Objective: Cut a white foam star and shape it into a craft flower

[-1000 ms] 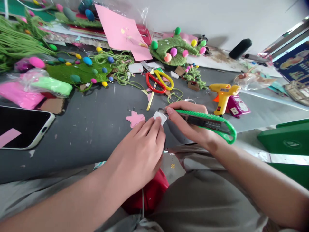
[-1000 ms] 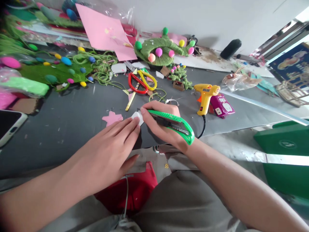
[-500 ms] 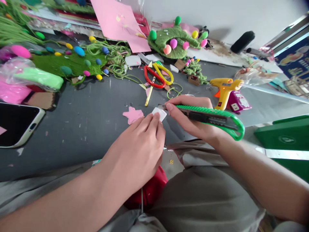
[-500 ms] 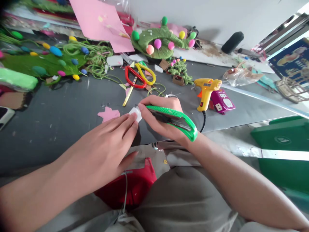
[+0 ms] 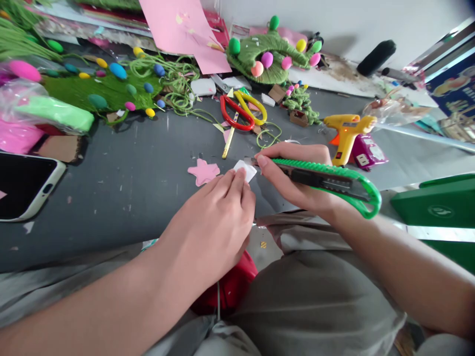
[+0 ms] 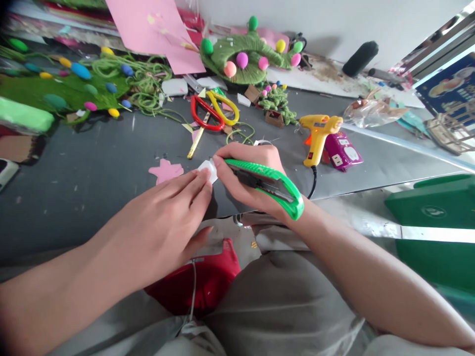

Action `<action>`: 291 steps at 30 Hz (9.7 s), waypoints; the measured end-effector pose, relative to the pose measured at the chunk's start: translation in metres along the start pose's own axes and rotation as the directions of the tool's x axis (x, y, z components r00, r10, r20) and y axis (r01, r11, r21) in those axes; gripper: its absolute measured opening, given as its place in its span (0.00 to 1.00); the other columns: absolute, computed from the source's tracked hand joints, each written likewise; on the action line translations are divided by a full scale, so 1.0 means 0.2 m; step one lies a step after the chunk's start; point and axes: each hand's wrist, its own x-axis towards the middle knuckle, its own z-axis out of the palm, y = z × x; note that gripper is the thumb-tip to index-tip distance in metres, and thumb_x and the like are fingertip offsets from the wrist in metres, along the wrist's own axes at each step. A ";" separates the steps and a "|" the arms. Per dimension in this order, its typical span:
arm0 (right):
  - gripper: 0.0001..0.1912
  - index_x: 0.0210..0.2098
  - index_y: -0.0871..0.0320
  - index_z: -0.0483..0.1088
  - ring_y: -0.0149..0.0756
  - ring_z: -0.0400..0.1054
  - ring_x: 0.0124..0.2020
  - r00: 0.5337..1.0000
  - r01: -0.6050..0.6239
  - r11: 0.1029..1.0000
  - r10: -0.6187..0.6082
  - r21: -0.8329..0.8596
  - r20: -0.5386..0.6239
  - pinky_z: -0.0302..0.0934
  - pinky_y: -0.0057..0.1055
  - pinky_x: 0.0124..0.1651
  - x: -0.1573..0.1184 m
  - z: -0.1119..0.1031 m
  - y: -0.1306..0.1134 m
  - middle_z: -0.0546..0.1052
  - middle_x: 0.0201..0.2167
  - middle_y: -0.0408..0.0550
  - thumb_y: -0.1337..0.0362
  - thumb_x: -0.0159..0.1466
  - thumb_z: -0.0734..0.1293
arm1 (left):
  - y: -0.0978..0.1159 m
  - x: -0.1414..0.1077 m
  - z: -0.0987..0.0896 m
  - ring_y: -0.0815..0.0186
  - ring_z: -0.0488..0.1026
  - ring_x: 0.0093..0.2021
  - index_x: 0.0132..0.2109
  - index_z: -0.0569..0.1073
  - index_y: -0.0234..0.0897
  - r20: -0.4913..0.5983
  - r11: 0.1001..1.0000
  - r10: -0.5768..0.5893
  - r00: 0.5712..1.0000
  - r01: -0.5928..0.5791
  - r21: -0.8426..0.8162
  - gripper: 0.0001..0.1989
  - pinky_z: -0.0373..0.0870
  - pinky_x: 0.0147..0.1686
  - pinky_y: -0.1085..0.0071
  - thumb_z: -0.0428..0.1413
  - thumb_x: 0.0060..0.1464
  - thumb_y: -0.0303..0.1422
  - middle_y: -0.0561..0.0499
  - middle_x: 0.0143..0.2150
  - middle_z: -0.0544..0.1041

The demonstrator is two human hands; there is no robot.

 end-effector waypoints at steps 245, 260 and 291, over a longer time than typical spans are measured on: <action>0.09 0.38 0.48 0.77 0.42 0.76 0.35 0.980 -0.199 0.979 0.198 0.041 0.014 0.69 0.40 0.37 0.01 -0.06 -0.01 0.80 0.32 0.42 0.53 0.71 0.68 | -0.03 0.01 0.04 0.39 0.66 0.69 0.68 0.64 0.15 -0.055 0.993 -0.077 0.996 0.072 -0.094 0.31 0.67 0.66 0.47 0.50 0.66 0.36 0.24 0.69 0.67; 0.09 0.37 0.48 0.78 0.41 0.76 0.35 0.981 -0.192 0.981 0.192 0.038 0.009 0.71 0.41 0.38 0.02 -0.03 0.00 0.81 0.33 0.42 0.54 0.71 0.68 | -0.04 0.01 0.03 0.39 0.67 0.67 0.68 0.65 0.15 -0.059 0.990 -0.079 0.995 0.071 -0.122 0.31 0.68 0.65 0.47 0.50 0.66 0.37 0.24 0.66 0.69; 0.08 0.38 0.53 0.79 0.32 0.73 0.31 0.998 0.050 0.998 -0.048 -0.035 0.051 0.66 0.30 0.35 -0.01 -0.04 0.04 0.81 0.32 0.42 0.60 0.71 0.67 | -0.04 0.02 0.02 0.41 0.72 0.59 0.65 0.68 0.17 -0.025 0.994 -0.077 0.997 0.075 -0.076 0.31 0.73 0.57 0.48 0.51 0.65 0.39 0.28 0.60 0.72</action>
